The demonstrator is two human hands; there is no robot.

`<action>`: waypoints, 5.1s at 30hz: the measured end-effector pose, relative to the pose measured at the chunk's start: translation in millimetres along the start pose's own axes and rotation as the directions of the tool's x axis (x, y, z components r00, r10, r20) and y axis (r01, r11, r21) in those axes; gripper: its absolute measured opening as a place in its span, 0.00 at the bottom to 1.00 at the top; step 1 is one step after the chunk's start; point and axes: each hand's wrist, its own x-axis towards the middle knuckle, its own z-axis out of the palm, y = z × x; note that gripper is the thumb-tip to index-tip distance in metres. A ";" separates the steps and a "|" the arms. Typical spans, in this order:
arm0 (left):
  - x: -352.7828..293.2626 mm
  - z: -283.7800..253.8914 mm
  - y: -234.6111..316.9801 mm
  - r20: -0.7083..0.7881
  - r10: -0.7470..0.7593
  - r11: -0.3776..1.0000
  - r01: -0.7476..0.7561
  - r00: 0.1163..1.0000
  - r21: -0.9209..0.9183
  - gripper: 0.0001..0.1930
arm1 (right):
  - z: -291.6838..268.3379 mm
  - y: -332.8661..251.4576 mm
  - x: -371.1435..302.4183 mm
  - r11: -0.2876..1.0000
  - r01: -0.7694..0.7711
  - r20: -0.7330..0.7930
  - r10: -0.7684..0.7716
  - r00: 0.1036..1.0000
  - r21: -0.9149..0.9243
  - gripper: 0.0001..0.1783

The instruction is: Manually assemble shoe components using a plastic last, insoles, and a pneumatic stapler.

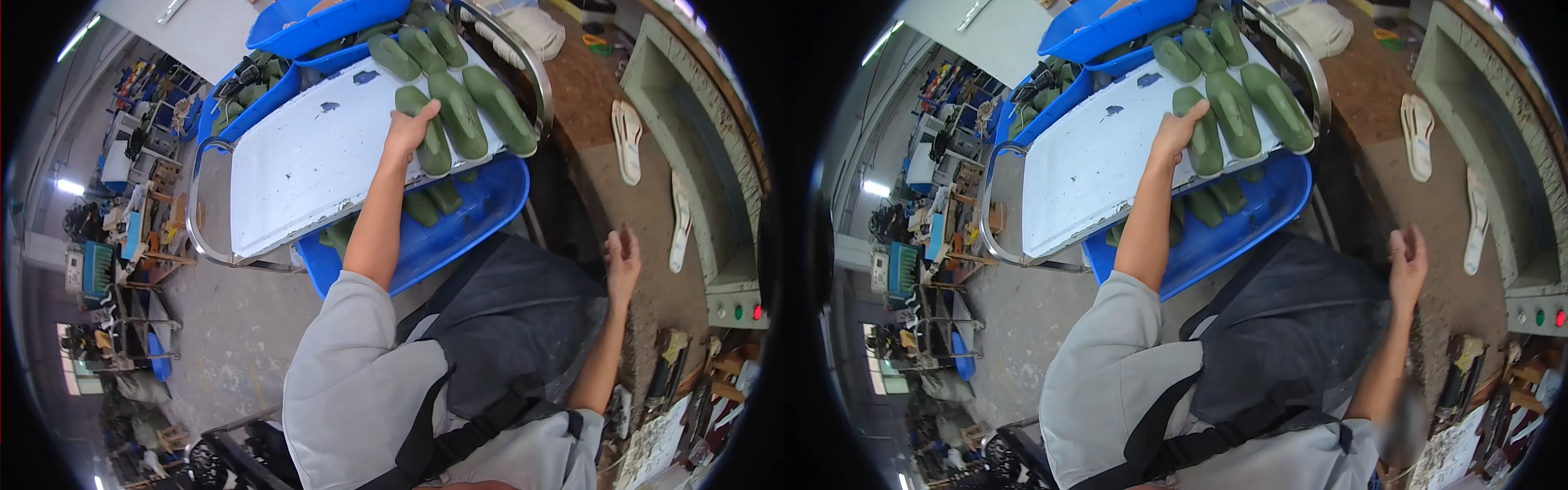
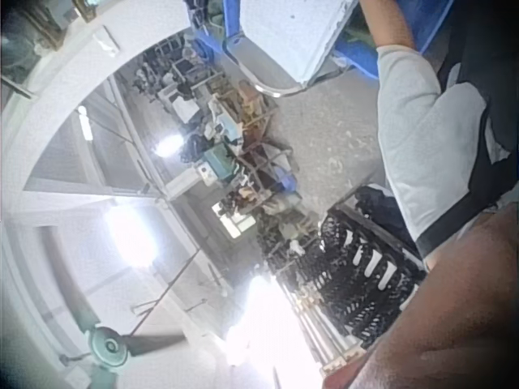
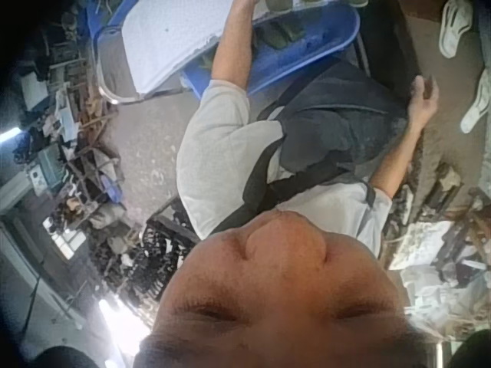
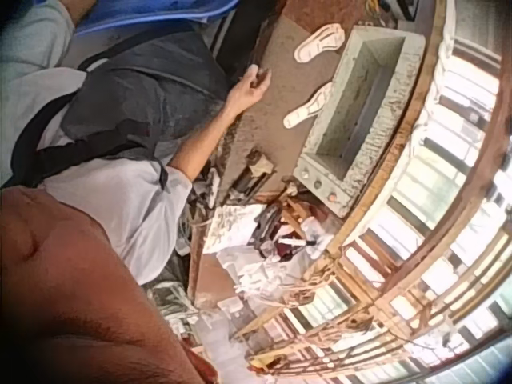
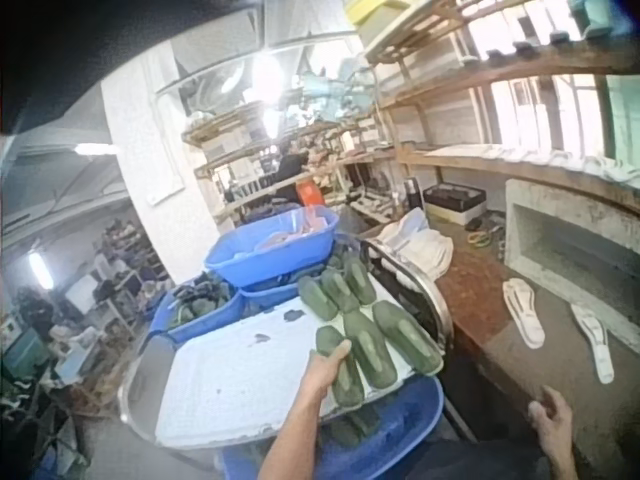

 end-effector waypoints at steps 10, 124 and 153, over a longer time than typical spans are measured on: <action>-114.4 -18.2 -130.6 0.515 0.259 0.685 -0.532 0.817 0.498 0.18 | -22.9 -20.4 2.8 0.996 -0.067 -0.145 0.059 0.988 -0.054 0.26; -132.7 357.4 81.4 0.696 0.203 0.780 0.316 0.689 -0.541 0.14 | -98.0 -68.2 -45.1 0.832 0.033 -0.076 -0.090 0.993 -0.554 0.49; -202.0 338.6 107.2 0.703 0.497 0.774 0.107 0.509 -0.624 0.17 | -227.5 -52.6 -144.4 0.177 -0.377 -0.377 0.032 0.925 -0.909 0.42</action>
